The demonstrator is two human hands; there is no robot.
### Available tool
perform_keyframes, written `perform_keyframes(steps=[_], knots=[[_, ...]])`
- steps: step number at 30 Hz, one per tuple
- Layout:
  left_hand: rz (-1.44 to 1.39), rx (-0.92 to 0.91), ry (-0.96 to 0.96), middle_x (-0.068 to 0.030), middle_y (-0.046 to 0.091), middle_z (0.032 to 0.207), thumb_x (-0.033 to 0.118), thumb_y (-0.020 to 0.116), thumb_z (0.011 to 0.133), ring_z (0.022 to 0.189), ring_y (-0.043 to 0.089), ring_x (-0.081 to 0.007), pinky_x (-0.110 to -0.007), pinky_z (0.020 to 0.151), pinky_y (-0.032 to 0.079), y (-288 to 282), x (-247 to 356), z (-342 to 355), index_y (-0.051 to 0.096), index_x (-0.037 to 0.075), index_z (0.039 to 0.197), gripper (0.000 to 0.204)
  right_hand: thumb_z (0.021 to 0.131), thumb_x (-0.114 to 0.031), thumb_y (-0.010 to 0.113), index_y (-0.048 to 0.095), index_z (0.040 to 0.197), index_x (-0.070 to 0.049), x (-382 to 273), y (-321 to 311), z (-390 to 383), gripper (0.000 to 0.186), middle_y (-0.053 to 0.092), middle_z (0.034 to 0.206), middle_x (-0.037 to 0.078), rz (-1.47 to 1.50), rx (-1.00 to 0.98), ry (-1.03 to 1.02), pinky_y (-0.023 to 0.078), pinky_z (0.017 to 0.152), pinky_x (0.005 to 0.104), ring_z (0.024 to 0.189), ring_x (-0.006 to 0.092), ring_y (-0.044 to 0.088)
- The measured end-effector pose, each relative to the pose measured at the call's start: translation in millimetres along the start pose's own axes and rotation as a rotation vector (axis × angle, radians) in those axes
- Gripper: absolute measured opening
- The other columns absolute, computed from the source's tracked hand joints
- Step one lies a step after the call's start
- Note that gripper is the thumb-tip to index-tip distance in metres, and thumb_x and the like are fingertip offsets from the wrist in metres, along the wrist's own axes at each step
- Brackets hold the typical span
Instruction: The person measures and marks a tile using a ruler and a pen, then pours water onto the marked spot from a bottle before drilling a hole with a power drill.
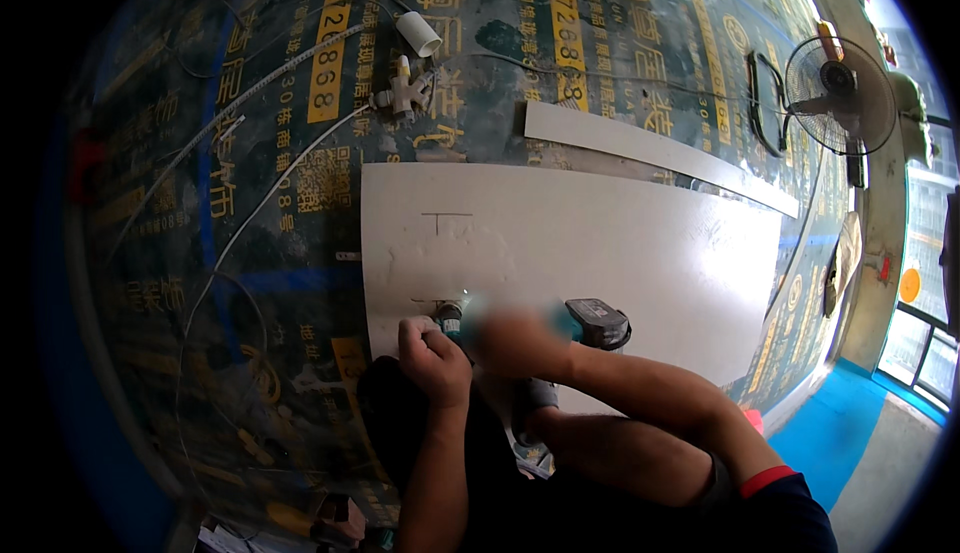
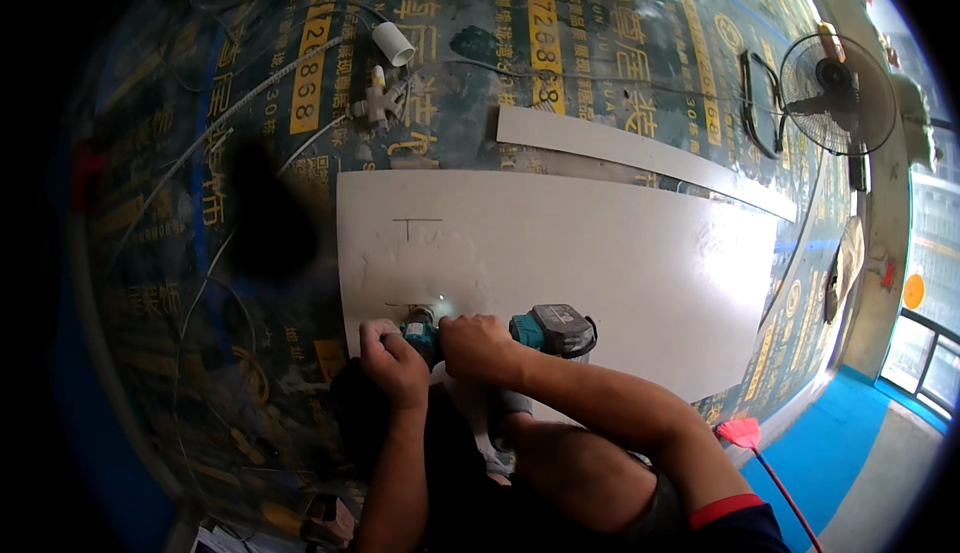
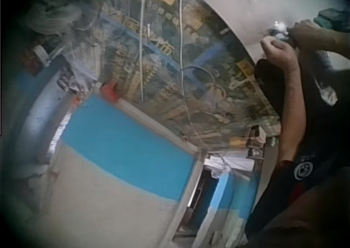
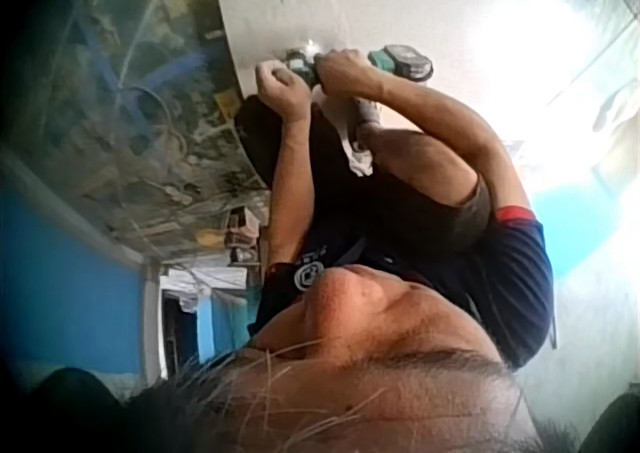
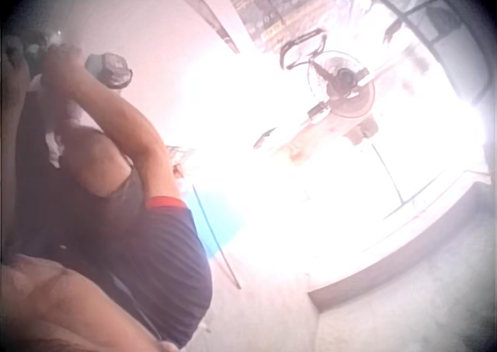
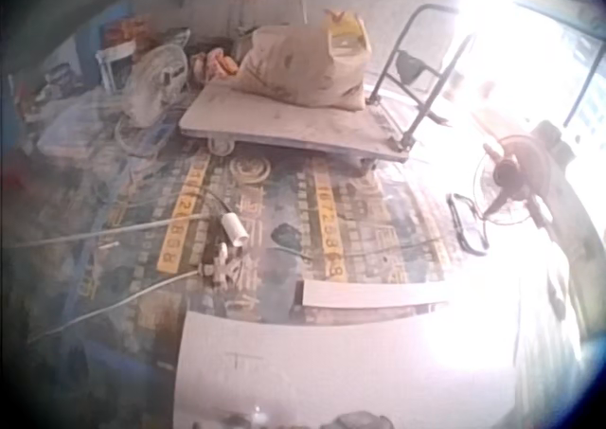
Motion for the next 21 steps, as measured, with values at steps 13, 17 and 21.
perform_keyframes(steps=[13,17,21], knots=[[0.025,-0.013,-0.005,-0.0161,0.057,0.073,0.0,0.042,0.085,0.066,0.058,-0.0317,-0.039,0.065,0.05,-0.3,-0.9,1.0,0.048,-0.001,0.078,0.009,0.077,-0.014,0.064,0.067,0.102,0.0,-2.6,0.7,-0.4,0.028,0.072,0.097,0.022,0.033,-0.006,0.032,0.057,0.084,0.0447,0.094,0.0371,0.071],[0.037,0.014,0.018,-0.0159,0.056,0.072,0.001,0.042,0.086,0.066,0.058,-0.0315,-0.039,0.065,0.05,1.9,0.8,-2.9,0.048,-0.001,0.078,0.01,0.075,-0.015,0.065,0.071,0.094,-0.001,-1.0,-15.1,-1.6,0.024,0.073,0.094,0.021,-0.06,-0.018,-0.06,0.057,0.082,0.0441,0.091,0.0361,0.072],[0.01,0.04,-0.045,-0.0154,0.056,0.073,0.002,0.043,0.087,0.068,0.058,-0.0303,-0.039,0.067,0.05,5.4,4.9,-4.2,0.049,-0.001,0.08,0.01,0.074,-0.015,0.065,0.072,0.093,-0.002,9.1,-9.0,2.5,0.024,0.073,0.094,0.021,-0.066,-0.042,-0.081,0.057,0.081,0.0432,0.092,0.0366,0.072]])
Point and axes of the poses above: each hand's wrist, its own z-axis towards the middle knuckle, its own y-axis out of the palm, x = y × z, the point moved 4 cm from there along z, towards the middle knuckle
